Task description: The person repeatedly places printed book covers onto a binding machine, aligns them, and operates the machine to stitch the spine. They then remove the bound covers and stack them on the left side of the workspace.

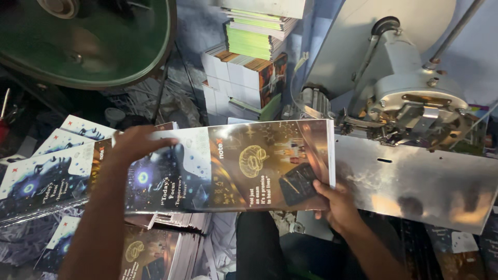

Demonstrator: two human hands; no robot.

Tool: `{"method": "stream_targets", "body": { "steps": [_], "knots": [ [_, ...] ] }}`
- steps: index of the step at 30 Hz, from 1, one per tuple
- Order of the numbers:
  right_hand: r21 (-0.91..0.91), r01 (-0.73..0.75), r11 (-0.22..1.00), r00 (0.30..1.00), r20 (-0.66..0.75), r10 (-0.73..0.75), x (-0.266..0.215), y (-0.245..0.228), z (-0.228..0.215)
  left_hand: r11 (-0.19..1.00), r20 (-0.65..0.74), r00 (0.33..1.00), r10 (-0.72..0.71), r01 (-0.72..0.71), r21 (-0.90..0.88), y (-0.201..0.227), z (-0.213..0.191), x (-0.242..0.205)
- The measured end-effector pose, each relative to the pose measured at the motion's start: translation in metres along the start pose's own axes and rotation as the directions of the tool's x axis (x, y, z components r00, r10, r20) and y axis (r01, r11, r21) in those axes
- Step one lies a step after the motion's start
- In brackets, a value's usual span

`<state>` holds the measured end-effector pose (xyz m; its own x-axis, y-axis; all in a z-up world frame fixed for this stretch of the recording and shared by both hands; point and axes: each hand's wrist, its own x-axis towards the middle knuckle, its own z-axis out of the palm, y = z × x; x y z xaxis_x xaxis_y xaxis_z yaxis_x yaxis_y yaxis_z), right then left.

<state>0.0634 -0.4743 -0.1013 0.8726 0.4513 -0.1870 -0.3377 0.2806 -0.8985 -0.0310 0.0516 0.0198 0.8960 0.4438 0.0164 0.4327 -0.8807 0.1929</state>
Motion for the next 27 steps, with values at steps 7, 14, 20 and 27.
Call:
{"method": "stream_targets", "body": {
  "steps": [7,14,20,27],
  "knots": [
    [0.009,-0.002,1.0,1.0,-0.004,0.002,-0.009,-0.012,-0.007,0.977,0.008,0.983,-0.185,0.184,-0.108,-0.057,-0.01,-0.008],
    [0.05,-0.025,0.998,0.999,-0.032,0.026,-0.01,-0.012,-0.01,0.829,-0.104,0.976,-0.19,0.102,-0.55,-0.094,0.018,-0.025],
    [0.064,-0.035,0.997,0.999,-0.001,0.035,-0.004,-0.006,-0.016,0.627,0.282,0.88,-0.383,0.472,-0.62,-0.107,0.022,-0.078],
    [0.102,-0.045,0.994,0.999,-0.002,0.046,-0.003,-0.012,-0.007,0.319,0.39,0.861,-0.326,0.489,-0.812,-0.155,0.053,-0.146]
  ]
}}
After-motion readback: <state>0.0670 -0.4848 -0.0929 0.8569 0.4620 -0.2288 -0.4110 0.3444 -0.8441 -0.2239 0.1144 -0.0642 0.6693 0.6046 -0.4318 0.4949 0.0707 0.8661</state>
